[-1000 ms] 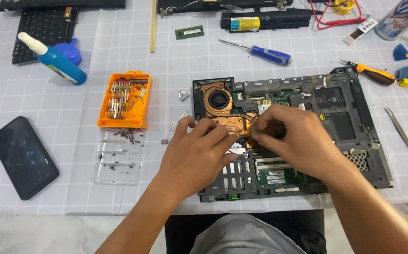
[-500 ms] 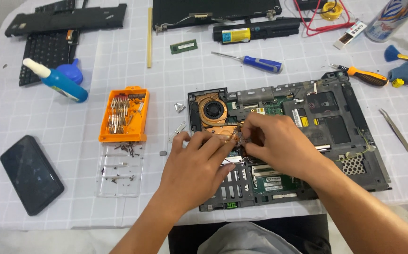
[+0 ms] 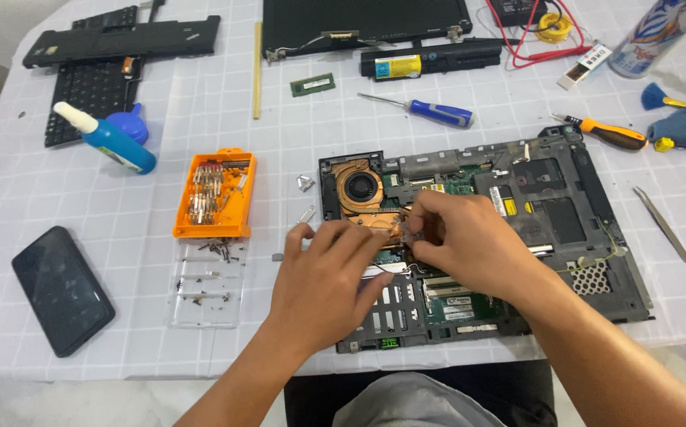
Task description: The person is repairing a laptop by connecting a cable to the motherboard. They use their hands to carefully align and plug in the connector, ensuring a secure connection.
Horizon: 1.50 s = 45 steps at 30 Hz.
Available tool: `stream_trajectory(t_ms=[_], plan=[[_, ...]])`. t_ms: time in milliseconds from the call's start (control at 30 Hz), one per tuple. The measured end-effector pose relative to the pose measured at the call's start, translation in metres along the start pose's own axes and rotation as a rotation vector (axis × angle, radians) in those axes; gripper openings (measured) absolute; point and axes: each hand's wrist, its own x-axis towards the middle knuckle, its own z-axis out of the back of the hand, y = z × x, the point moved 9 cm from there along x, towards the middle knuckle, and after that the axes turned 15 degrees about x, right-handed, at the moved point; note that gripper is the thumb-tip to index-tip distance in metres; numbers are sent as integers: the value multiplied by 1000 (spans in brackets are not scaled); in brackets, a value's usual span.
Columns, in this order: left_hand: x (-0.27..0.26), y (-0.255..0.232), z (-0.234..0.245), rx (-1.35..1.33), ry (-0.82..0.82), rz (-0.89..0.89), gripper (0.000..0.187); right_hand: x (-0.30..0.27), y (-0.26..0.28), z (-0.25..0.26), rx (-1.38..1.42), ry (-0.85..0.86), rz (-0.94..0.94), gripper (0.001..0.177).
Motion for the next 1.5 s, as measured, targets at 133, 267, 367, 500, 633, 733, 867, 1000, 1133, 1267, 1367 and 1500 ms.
stream_trajectory(t_ms=[133,267,367,500,633,733,867,1000,1133,1267,1367,1500], plan=[[-10,17,-9,-163,15,146,35,-2,2,2,107,-27,51,15],[-12,22,-9,-191,32,185,28,0,2,1,68,-13,59,14],[-13,25,-9,-206,44,208,25,3,-3,1,44,-34,68,17],[-15,24,-12,-183,50,206,24,5,-5,0,-6,-27,57,20],[-15,27,-6,-153,71,199,22,5,-1,-4,-44,-2,63,18],[-19,35,-9,-312,136,247,26,0,4,-1,-80,-37,99,15],[-30,48,-5,-389,86,355,31,-21,21,17,5,-186,199,16],[-37,46,-10,-349,89,363,28,-28,16,-2,-31,-59,316,14],[-38,44,-8,-328,29,362,26,-24,14,-17,-98,13,302,17],[-39,47,-9,-321,51,356,27,-19,16,-17,-93,53,330,24],[-33,41,-5,-352,45,313,27,-20,10,-11,-123,78,374,25],[-17,21,-1,-434,47,187,30,-23,18,3,-13,25,402,24]])
